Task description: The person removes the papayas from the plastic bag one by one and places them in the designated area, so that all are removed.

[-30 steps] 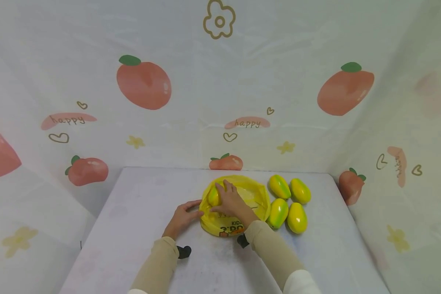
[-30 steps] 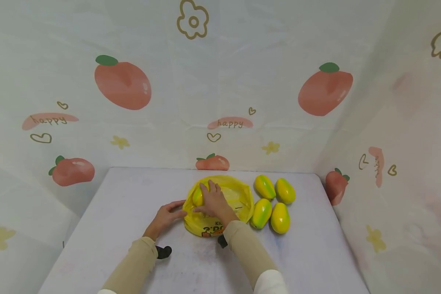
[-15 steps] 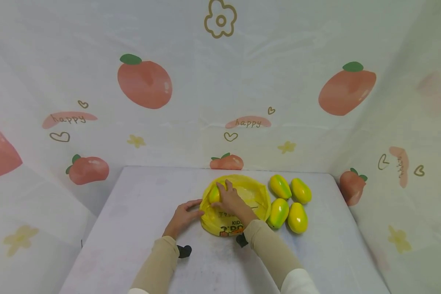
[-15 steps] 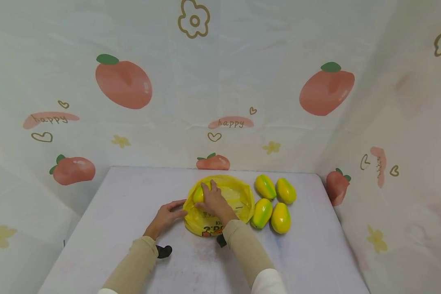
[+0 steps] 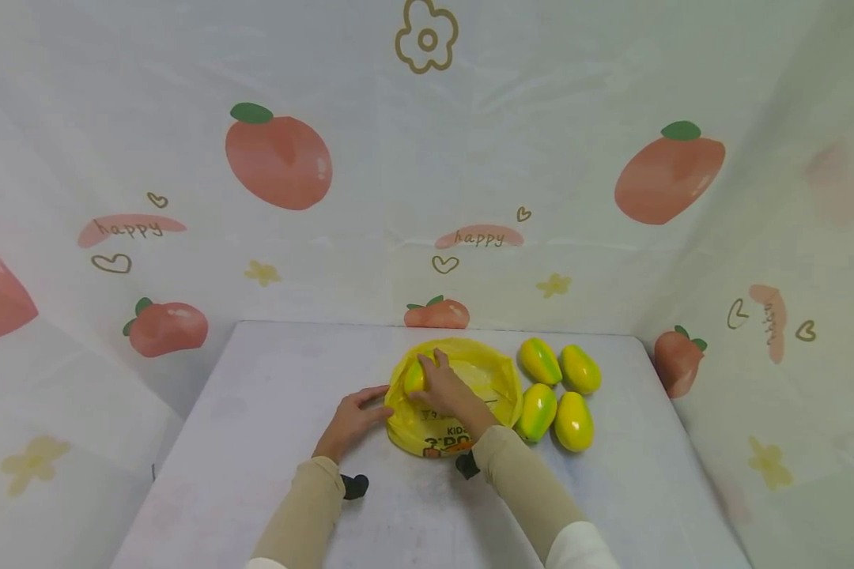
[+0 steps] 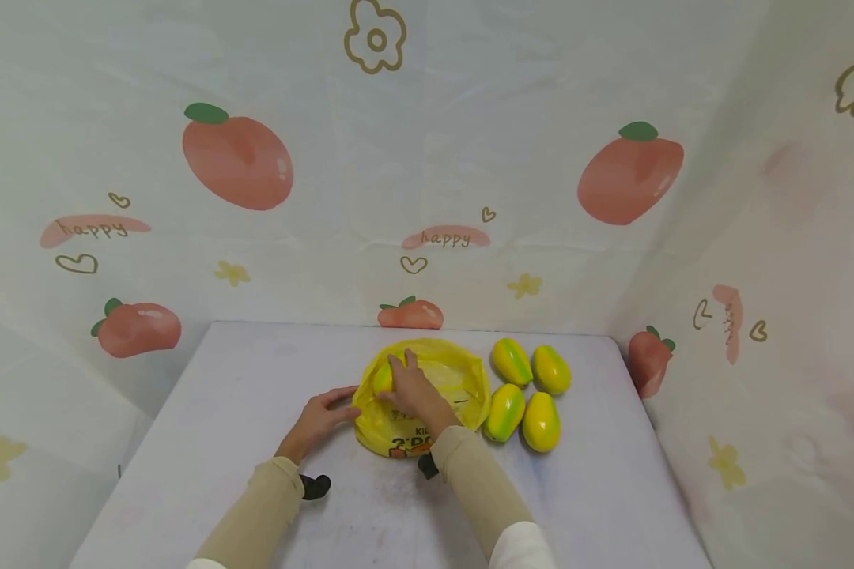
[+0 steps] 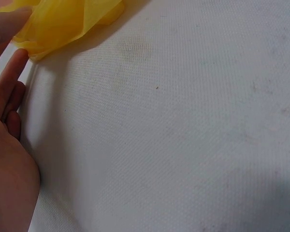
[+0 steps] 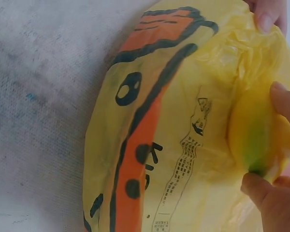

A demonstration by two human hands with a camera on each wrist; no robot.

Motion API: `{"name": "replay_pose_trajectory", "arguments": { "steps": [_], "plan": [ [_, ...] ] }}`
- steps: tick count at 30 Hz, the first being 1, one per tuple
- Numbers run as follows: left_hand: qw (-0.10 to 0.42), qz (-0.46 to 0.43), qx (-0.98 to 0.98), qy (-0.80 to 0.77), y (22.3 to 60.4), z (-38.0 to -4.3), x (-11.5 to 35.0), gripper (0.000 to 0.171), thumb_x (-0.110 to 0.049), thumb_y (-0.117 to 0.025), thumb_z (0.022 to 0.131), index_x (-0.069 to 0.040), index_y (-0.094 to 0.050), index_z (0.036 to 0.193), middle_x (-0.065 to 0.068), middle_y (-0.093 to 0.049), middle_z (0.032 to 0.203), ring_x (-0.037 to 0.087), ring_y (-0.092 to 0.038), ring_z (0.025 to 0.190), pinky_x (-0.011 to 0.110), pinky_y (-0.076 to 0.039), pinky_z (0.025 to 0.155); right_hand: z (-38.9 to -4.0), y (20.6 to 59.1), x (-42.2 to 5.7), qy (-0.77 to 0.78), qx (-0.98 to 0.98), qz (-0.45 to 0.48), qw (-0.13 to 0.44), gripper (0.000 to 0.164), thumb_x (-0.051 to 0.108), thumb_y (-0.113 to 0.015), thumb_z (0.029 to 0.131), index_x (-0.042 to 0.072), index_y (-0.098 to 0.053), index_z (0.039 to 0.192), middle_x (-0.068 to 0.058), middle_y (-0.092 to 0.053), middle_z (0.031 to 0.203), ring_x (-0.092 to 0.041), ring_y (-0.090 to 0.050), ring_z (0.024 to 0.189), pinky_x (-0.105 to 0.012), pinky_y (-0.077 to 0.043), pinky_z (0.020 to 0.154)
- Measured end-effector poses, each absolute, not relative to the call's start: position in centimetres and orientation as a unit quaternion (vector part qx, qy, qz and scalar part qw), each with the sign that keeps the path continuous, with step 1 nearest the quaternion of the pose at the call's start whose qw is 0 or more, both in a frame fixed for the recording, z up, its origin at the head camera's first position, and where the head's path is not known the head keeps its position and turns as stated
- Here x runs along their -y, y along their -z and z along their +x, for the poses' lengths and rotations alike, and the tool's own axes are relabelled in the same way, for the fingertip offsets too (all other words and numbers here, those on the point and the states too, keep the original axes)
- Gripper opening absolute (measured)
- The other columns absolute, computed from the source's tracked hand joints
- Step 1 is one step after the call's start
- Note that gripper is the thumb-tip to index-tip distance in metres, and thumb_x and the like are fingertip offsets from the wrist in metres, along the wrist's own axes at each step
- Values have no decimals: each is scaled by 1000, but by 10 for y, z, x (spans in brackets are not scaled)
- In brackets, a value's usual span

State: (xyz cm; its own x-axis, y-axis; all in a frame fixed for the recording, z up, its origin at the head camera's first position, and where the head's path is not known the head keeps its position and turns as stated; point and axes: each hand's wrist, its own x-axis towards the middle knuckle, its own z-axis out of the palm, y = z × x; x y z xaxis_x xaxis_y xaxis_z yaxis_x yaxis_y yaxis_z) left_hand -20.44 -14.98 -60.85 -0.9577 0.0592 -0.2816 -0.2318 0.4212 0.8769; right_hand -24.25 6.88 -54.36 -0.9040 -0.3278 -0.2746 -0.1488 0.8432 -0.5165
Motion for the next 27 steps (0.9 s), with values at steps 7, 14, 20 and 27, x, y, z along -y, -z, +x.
{"name": "replay_pose_trajectory", "arguments": {
  "steps": [7,14,20,27],
  "plan": [
    [138,-60,-830,-538,607,-205,153,48,-35,-79,87,-28,-69,133,3,-61,147,32,-43,148,62,-27,126,-243,538,-70,255,-942,-128,175,82,43,-69,96,21,-25,162,-17,-10,171,-36,-51,140,-52,-46,117],
    [141,-58,-836,-527,607,-203,154,48,-37,-79,87,-28,-68,133,4,-61,148,33,-43,148,63,-27,125,-239,529,-71,246,-946,-135,165,82,38,-72,95,21,-28,161,-17,-11,171,-33,-54,136,-50,-48,115],
    [134,-57,-833,-533,607,-203,153,47,-33,-79,87,-26,-69,132,5,-62,147,33,-44,147,62,-27,125,-235,518,-76,241,-947,-158,141,81,36,-73,94,17,-31,160,-19,-14,170,-35,-57,133,-49,-51,112],
    [132,-51,-828,-543,608,-203,151,47,-33,-80,86,-27,-70,131,3,-63,145,32,-45,147,61,-28,126,-232,508,-86,252,-945,-178,106,79,33,-75,93,15,-35,158,-21,-16,169,-36,-61,128,-49,-54,108]
  ]
}}
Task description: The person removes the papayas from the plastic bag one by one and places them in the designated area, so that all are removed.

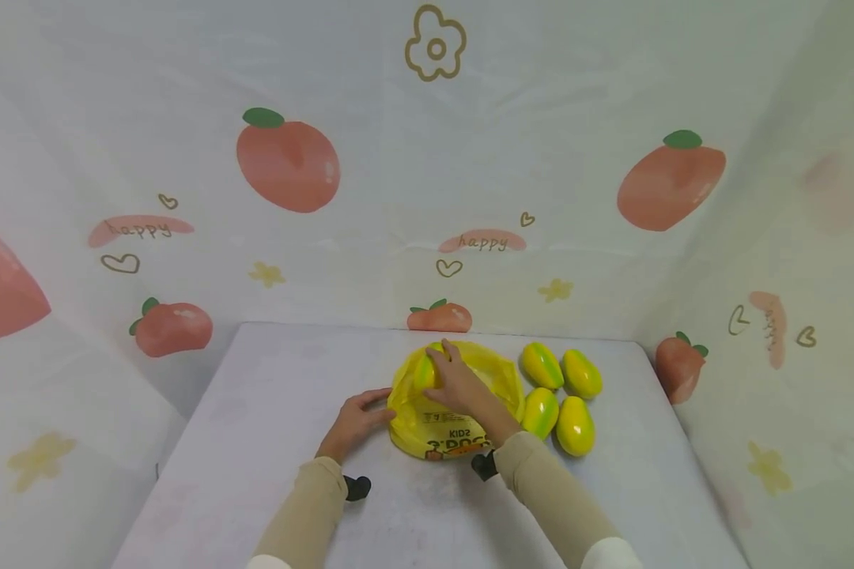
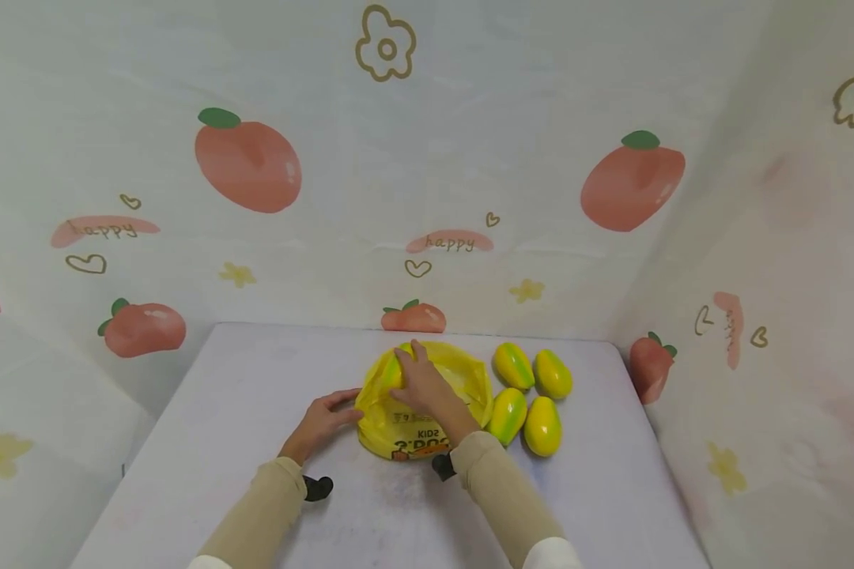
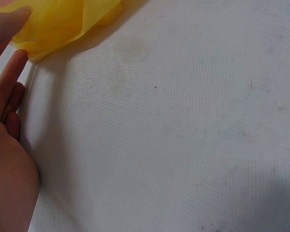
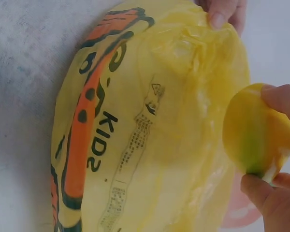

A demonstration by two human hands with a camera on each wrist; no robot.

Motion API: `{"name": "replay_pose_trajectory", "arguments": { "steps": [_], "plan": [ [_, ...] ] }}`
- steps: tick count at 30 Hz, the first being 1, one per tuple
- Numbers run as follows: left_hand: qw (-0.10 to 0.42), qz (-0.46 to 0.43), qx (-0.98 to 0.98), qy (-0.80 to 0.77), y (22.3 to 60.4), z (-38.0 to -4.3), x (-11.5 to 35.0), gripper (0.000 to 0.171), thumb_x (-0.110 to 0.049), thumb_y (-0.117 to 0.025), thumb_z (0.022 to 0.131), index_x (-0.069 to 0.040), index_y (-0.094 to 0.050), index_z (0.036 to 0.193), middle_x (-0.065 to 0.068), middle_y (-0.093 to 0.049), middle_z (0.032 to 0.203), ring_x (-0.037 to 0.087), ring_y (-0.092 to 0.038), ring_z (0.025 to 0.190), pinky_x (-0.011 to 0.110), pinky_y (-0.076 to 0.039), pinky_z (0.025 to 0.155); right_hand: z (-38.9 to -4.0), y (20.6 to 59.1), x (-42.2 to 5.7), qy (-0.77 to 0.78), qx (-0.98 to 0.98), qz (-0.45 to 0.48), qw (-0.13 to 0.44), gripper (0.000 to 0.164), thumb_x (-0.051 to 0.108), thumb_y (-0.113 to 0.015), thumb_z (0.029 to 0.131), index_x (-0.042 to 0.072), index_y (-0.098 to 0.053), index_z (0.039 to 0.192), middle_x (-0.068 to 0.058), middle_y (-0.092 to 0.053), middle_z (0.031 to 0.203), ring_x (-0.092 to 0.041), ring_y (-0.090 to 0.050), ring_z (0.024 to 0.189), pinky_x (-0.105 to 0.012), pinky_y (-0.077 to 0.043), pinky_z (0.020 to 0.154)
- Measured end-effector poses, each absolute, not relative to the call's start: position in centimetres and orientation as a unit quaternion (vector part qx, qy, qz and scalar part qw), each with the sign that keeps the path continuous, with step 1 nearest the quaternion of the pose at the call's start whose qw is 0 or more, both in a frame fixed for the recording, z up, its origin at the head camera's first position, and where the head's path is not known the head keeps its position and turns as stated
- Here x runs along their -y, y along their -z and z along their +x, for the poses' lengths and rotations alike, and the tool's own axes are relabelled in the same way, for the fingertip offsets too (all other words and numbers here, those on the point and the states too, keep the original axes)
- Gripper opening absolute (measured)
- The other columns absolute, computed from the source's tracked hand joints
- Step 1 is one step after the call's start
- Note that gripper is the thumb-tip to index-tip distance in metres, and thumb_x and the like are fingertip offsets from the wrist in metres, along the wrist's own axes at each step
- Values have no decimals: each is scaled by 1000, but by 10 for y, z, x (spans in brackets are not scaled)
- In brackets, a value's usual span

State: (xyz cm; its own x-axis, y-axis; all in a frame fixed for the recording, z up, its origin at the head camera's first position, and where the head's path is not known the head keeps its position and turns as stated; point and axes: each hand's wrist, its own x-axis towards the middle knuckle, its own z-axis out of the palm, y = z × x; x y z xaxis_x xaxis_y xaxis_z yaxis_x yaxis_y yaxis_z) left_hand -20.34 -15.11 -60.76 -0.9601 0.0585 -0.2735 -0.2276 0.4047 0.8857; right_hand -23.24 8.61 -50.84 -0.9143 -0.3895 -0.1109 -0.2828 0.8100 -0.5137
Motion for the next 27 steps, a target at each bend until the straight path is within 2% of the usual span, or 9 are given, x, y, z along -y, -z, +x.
{"name": "replay_pose_trajectory", "arguments": {
  "steps": [13,27],
  "plan": [
    [130,-50,-827,-544,606,-204,150,49,-30,-81,85,-25,-70,132,4,-63,145,33,-44,147,60,-28,126,-226,496,-102,255,-948,-170,87,81,36,-75,92,19,-34,159,-18,-16,170,-36,-64,121,-48,-56,105],
    [141,-56,-834,-531,608,-204,150,51,-36,-81,84,-27,-69,133,3,-61,147,34,-42,148,63,-27,125,-213,493,-136,305,-937,-158,71,81,34,-77,91,19,-36,159,-15,-16,171,-38,-49,142,-55,-48,113]
  ]
}}
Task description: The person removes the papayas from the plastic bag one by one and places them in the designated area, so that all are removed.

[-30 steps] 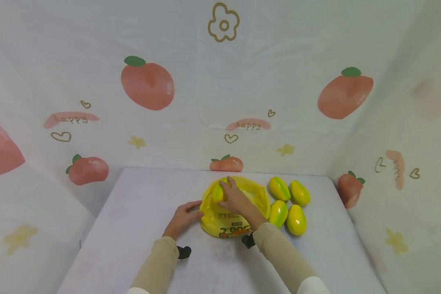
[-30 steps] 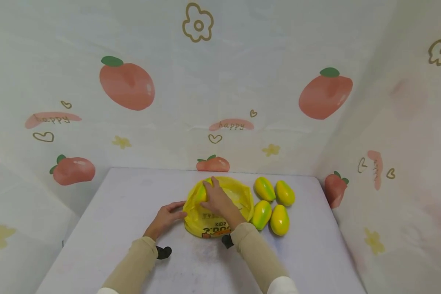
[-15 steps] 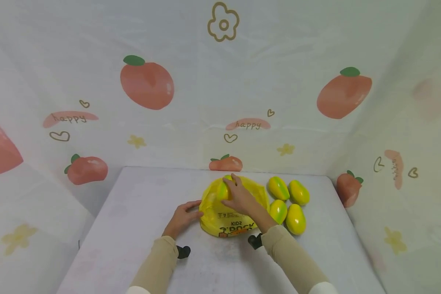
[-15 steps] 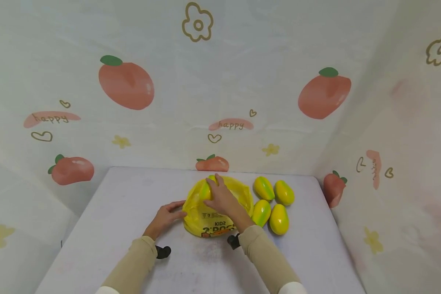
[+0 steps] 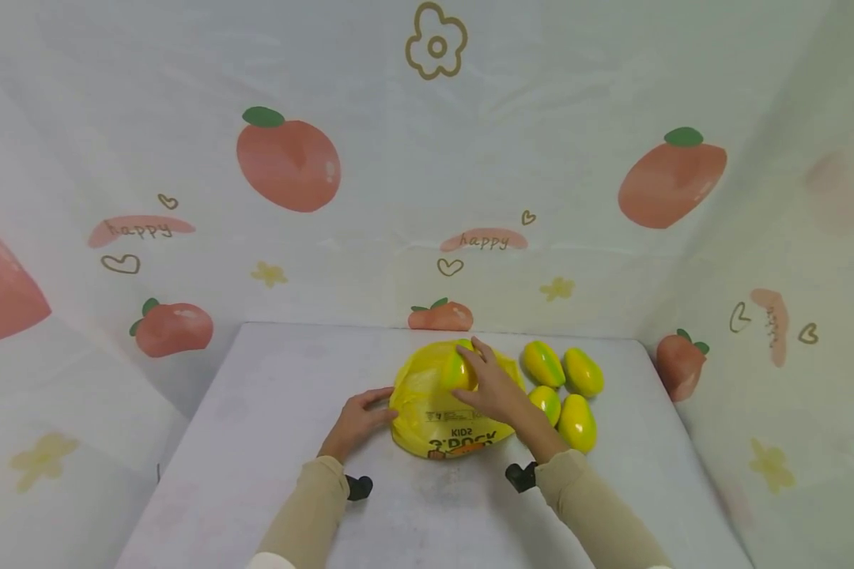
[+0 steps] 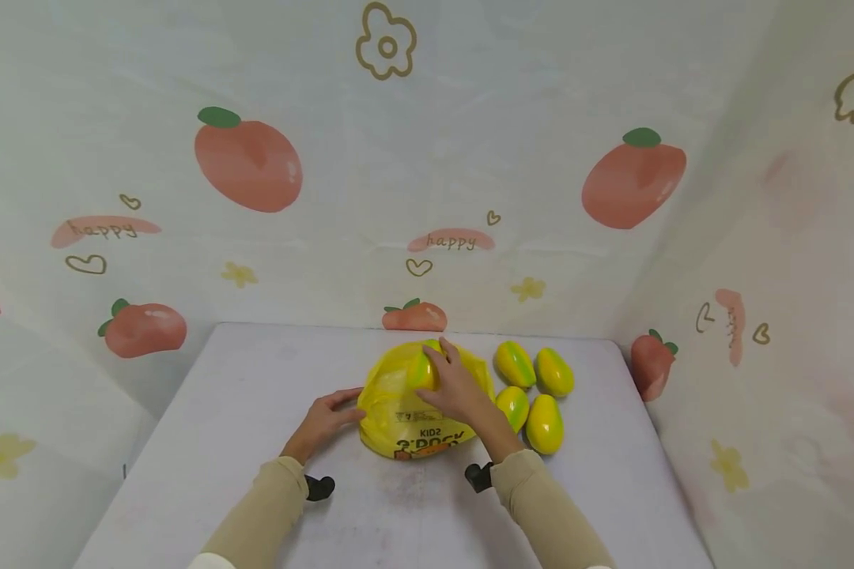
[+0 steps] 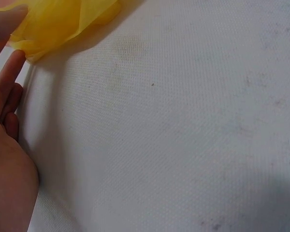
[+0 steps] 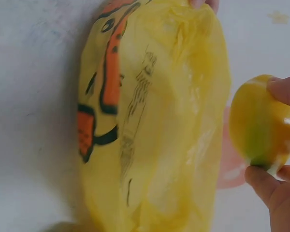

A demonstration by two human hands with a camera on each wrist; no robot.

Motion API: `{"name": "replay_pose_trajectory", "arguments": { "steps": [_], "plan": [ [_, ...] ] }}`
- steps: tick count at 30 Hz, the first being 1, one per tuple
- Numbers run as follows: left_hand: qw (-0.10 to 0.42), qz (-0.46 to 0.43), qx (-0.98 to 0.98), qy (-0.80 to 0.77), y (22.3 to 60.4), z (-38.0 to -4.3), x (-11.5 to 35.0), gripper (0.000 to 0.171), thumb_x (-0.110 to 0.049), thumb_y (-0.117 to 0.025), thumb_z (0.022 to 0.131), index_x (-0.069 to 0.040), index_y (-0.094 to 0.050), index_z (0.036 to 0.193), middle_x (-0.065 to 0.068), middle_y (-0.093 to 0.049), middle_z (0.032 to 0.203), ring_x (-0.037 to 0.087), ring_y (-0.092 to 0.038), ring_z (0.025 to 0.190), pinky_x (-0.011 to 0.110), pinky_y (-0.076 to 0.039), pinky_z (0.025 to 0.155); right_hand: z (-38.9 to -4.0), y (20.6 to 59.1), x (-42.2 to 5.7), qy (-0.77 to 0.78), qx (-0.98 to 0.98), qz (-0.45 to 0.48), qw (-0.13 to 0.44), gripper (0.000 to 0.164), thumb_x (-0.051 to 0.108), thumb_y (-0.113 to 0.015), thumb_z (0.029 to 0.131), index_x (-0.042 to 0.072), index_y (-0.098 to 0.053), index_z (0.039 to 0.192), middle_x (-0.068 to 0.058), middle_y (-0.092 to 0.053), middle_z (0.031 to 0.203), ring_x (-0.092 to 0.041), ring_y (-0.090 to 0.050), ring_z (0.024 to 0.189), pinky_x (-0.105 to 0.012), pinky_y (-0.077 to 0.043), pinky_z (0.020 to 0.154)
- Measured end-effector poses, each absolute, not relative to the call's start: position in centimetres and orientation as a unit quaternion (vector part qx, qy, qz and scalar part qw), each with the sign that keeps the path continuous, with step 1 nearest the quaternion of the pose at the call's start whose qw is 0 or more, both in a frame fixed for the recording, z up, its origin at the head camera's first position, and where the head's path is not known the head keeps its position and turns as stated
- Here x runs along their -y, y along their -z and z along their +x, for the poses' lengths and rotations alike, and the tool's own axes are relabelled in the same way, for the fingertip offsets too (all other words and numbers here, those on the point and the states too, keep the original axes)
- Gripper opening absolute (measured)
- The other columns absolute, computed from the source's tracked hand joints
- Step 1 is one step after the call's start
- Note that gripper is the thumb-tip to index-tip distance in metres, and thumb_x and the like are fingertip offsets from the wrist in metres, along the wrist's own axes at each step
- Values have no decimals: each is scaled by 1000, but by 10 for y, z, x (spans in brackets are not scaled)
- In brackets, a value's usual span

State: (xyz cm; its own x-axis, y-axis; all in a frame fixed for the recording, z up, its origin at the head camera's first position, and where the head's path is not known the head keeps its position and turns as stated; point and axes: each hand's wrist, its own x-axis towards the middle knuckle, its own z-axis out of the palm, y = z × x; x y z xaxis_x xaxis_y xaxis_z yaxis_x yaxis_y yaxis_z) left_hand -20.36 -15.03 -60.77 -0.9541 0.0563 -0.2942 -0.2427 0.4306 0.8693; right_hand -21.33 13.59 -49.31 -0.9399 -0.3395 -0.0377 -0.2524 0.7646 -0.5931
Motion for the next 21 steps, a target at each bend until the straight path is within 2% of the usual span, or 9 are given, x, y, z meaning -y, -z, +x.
{"name": "replay_pose_trajectory", "arguments": {
  "steps": [5,13,16,21],
  "plan": [
    [141,-58,-835,-530,604,-202,149,51,-36,-80,85,-26,-68,134,4,-60,148,35,-42,148,63,-27,125,-210,495,-150,314,-936,-152,54,80,34,-77,90,19,-38,158,-14,-19,171,-41,-44,146,-57,-45,115],
    [144,-65,-834,-529,604,-201,149,50,-36,-80,86,-26,-68,133,4,-60,148,34,-42,148,63,-27,125,-207,497,-165,333,-932,-144,14,79,29,-80,87,18,-42,156,-15,-25,169,-42,-43,146,-56,-49,112],
    [144,-66,-834,-529,605,-202,149,51,-37,-80,85,-27,-68,133,4,-61,148,34,-42,148,63,-27,125,-206,499,-172,333,-933,-140,3,80,28,-81,86,18,-43,155,-15,-26,168,-41,-45,145,-56,-49,112],
    [143,-67,-830,-535,607,-203,148,51,-37,-81,85,-27,-68,133,3,-61,147,33,-43,148,63,-27,125,-203,499,-183,353,-926,-132,-1,81,25,-81,84,17,-43,155,-14,-25,169,-39,-54,136,-53,-54,106]
  ]
}}
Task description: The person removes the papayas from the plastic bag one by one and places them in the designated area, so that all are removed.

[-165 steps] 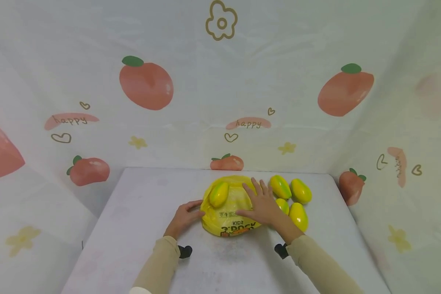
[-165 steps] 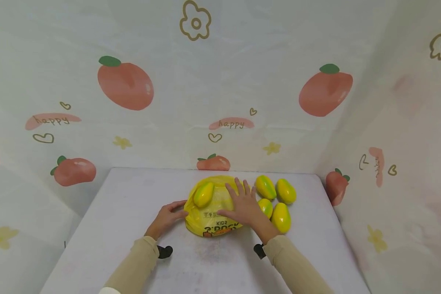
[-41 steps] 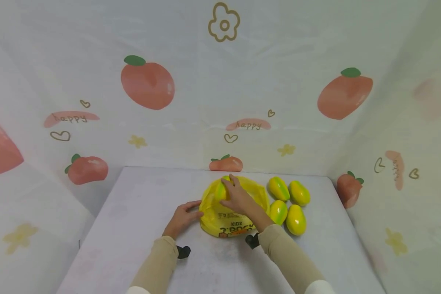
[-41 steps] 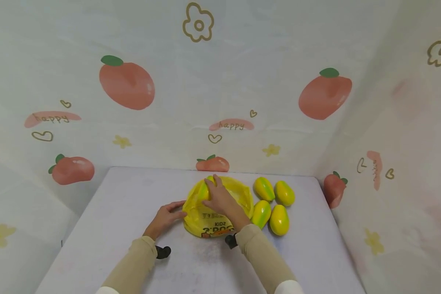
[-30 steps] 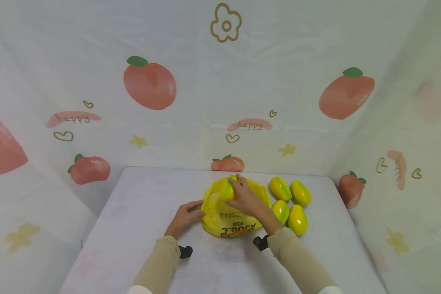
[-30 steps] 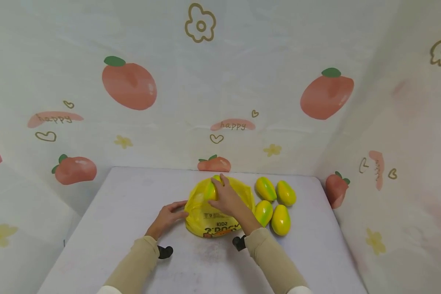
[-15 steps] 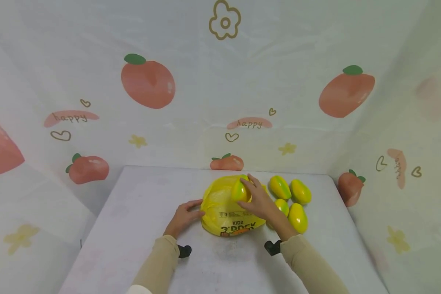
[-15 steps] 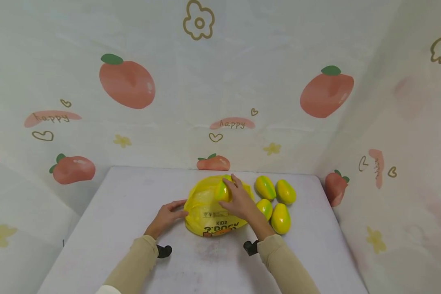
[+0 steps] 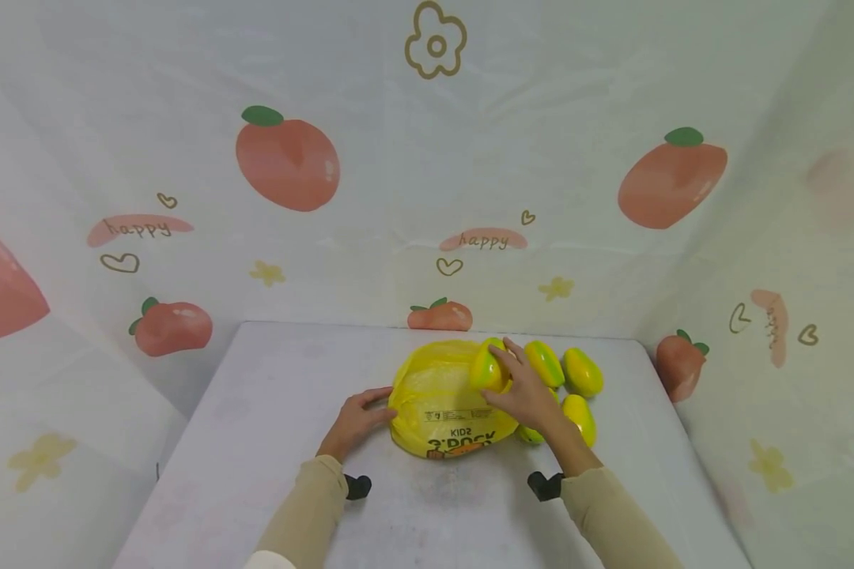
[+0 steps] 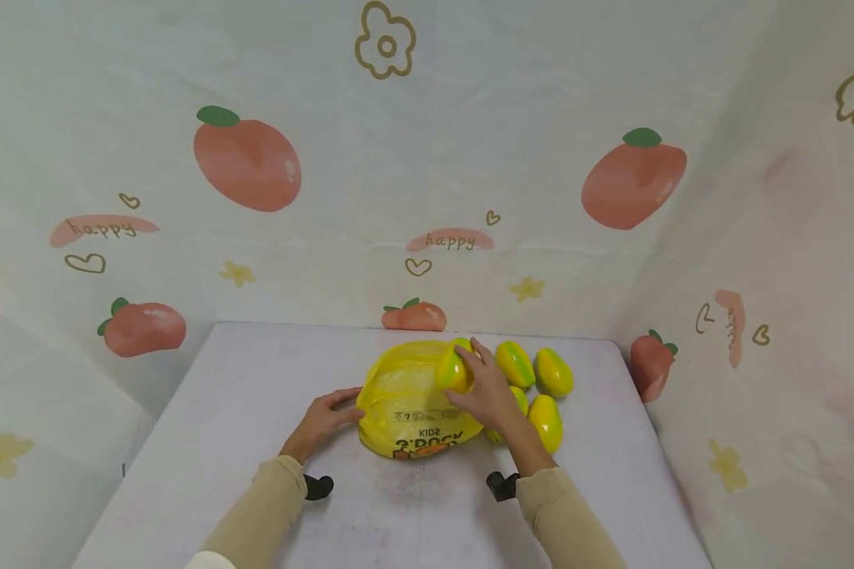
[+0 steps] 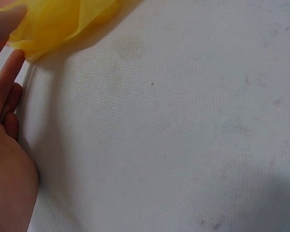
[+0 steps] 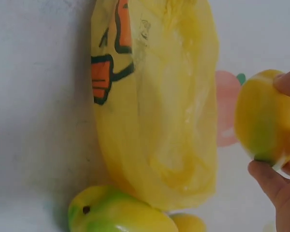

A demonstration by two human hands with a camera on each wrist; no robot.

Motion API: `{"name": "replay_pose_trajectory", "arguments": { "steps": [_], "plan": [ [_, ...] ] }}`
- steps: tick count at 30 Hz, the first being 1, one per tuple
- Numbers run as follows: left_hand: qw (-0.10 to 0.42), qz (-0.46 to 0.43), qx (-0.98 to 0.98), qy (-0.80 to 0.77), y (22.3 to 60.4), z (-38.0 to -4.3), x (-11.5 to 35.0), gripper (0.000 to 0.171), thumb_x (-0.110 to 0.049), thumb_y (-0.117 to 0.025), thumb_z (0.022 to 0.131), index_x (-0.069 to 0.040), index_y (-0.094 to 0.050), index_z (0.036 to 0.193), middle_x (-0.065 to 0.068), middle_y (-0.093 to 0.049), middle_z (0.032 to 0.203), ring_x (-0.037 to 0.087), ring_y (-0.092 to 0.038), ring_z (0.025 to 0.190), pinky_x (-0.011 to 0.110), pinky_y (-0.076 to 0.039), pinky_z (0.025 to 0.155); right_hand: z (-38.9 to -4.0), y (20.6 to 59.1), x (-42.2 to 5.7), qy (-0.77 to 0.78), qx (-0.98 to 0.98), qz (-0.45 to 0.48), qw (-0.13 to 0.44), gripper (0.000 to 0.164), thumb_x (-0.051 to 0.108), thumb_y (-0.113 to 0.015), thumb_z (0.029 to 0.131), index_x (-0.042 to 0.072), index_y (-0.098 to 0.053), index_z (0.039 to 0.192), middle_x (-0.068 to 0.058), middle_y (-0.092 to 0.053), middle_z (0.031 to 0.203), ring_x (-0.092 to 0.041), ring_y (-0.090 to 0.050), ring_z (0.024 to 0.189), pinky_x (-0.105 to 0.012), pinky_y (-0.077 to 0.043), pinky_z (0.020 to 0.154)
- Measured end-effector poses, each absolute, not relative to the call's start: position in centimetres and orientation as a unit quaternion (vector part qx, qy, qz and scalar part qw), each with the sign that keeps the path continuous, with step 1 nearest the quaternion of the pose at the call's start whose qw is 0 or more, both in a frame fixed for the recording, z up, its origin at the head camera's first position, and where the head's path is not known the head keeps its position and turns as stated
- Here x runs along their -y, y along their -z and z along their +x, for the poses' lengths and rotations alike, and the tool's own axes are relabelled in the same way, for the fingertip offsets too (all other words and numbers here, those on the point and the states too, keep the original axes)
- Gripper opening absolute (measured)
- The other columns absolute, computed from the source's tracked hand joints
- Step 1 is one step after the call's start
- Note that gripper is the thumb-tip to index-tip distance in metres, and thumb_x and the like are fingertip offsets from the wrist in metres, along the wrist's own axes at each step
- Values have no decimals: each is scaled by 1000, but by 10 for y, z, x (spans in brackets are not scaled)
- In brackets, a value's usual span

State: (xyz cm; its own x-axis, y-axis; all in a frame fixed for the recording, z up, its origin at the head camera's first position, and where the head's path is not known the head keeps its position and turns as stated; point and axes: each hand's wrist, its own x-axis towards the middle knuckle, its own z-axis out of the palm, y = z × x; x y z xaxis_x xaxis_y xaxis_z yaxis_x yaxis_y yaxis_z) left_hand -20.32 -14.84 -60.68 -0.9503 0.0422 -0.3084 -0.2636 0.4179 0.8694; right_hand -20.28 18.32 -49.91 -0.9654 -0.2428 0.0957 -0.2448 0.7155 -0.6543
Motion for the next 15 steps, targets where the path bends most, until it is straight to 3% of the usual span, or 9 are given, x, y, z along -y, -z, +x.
{"name": "replay_pose_trajectory", "arguments": {
  "steps": [15],
  "plan": [
    [137,-58,-830,-537,604,-203,148,50,-32,-81,86,-23,-69,133,6,-62,146,34,-44,147,62,-28,125,-188,499,-226,-368,924,103,28,77,21,-83,83,10,-47,151,-22,-30,165,-44,-51,139,-54,-55,104]
  ]
}}
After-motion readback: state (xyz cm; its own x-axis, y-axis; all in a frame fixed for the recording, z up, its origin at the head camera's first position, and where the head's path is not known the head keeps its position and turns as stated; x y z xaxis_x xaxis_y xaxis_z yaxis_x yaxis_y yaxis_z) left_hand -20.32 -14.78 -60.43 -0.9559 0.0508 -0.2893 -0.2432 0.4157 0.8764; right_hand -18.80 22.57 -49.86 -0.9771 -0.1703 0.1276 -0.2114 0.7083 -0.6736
